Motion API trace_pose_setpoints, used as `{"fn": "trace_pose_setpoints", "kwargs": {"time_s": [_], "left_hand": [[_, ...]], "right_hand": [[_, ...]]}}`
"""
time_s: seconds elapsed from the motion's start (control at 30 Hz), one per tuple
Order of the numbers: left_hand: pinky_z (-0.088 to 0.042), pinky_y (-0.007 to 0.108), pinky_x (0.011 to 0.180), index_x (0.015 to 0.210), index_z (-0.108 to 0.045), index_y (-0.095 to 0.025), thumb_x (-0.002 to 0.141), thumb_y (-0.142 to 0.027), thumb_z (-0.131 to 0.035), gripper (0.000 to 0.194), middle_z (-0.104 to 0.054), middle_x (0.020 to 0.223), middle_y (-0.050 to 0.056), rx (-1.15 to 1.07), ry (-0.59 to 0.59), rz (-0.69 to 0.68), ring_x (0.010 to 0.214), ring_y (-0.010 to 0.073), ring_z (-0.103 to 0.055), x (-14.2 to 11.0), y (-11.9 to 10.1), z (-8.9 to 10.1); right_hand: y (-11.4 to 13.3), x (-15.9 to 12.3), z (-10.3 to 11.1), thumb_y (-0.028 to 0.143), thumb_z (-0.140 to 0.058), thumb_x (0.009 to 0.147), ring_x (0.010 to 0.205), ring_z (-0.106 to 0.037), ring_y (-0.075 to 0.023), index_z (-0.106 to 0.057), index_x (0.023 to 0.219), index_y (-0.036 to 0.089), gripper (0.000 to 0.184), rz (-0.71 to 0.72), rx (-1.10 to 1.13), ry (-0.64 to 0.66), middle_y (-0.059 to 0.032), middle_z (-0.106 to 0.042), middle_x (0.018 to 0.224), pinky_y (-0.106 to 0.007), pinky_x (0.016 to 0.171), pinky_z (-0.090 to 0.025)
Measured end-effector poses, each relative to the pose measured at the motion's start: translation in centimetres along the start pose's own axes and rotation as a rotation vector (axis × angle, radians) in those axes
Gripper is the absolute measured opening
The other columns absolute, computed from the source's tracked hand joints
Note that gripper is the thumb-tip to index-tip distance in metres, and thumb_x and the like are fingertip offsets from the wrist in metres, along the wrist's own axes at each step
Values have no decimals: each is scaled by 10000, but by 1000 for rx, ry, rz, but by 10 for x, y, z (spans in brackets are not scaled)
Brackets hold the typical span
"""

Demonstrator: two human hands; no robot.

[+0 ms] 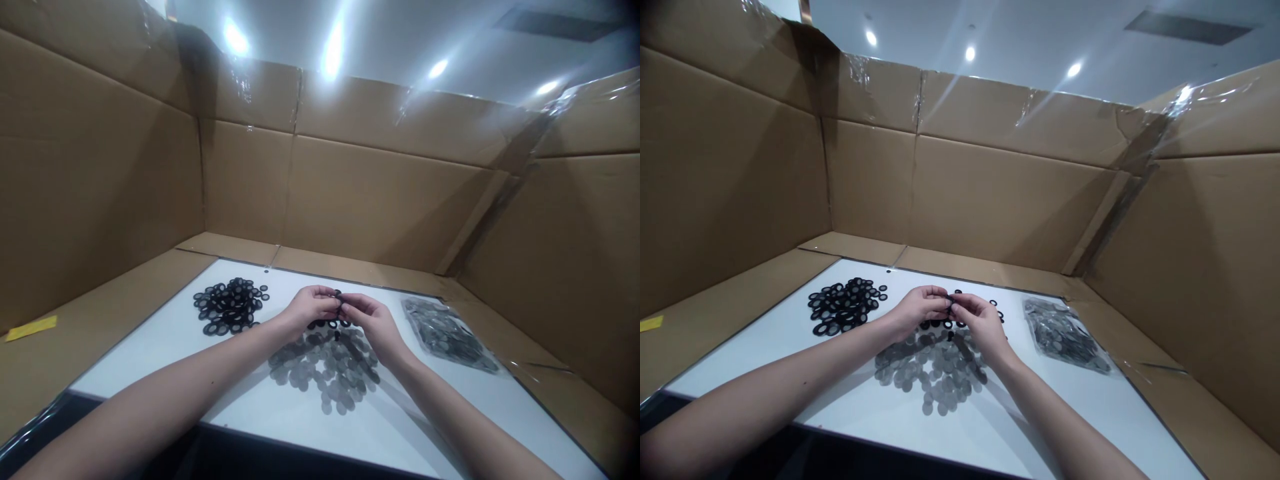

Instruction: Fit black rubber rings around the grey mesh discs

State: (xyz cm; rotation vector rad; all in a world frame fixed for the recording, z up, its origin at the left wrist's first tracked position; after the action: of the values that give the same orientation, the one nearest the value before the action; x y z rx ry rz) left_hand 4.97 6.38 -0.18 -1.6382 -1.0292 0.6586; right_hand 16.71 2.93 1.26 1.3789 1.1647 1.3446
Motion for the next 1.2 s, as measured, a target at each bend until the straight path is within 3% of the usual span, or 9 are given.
{"fn": "trace_pose_setpoints", "kwargs": {"time_s": [0.27,0.43,0.57,0.7,0.93,1.07,1.2], "left_hand": [[-506,221,639,890,-567,-113,649,-220,-734,312,-652,788,62,64,-60,-5,678,130,-649,1,-1,3],[-513,277,730,926,-599,-110,665,-261,-730,329,-657,850,88,53,9,-51,741,146,-650,0,-4,-1],[-498,303,771,1073,-608,-135,679,-246,-707,420,-668,885,84,189,92,-184,804,162,-636,-2,-13,-6],[-459,313,870,1043,-658,-177,735,-265,-640,321,-654,1041,83,438,80,-346,963,192,-601,-6,-24,-7],[-465,266,779,1025,-674,-222,797,-238,-571,251,-659,907,51,766,92,-588,837,151,-602,-17,-43,-15],[-465,273,769,1023,-676,-213,796,-270,-573,256,-654,934,65,767,88,-559,845,161,-598,-18,-44,-17],[-468,300,819,1004,-682,-168,772,-305,-604,280,-658,996,92,536,91,-409,909,192,-606,-12,-37,-12]], "right_hand": [[8,-3,-3,379,-701,690,836,-616,-216,-682,942,185,319,99,-134,-8,-78,-676,952,-358,771,-497],[3,-2,4,370,-715,673,790,-625,-196,-671,924,172,323,19,-24,-69,-69,-678,901,-354,772,-501],[-4,2,7,339,-728,663,780,-633,-179,-660,902,163,304,-53,97,-56,-61,-670,894,-320,758,-504],[-11,3,3,299,-744,651,739,-629,-154,-666,858,165,258,-122,150,3,-54,-667,863,-282,723,-503],[-15,4,4,262,-759,632,762,-622,-138,-671,841,172,244,-137,185,3,-46,-668,872,-257,750,-493],[-17,4,5,240,-749,653,746,-617,-118,-643,938,188,309,-153,209,5,-41,-664,897,-226,708,-491],[-15,5,6,247,-745,663,769,-620,-129,-627,974,183,339,-117,204,4,-48,-660,920,-242,718,-492]]}}
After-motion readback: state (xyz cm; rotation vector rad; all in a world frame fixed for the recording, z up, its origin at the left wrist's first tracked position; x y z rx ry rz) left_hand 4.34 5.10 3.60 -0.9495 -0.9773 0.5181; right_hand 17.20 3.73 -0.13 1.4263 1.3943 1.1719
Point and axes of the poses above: each hand's wrist, its own x-axis towards the middle knuckle, its own z-axis out of the back of the hand, y = z × x, the point moved 8 cm from there along x, towards the middle knuckle
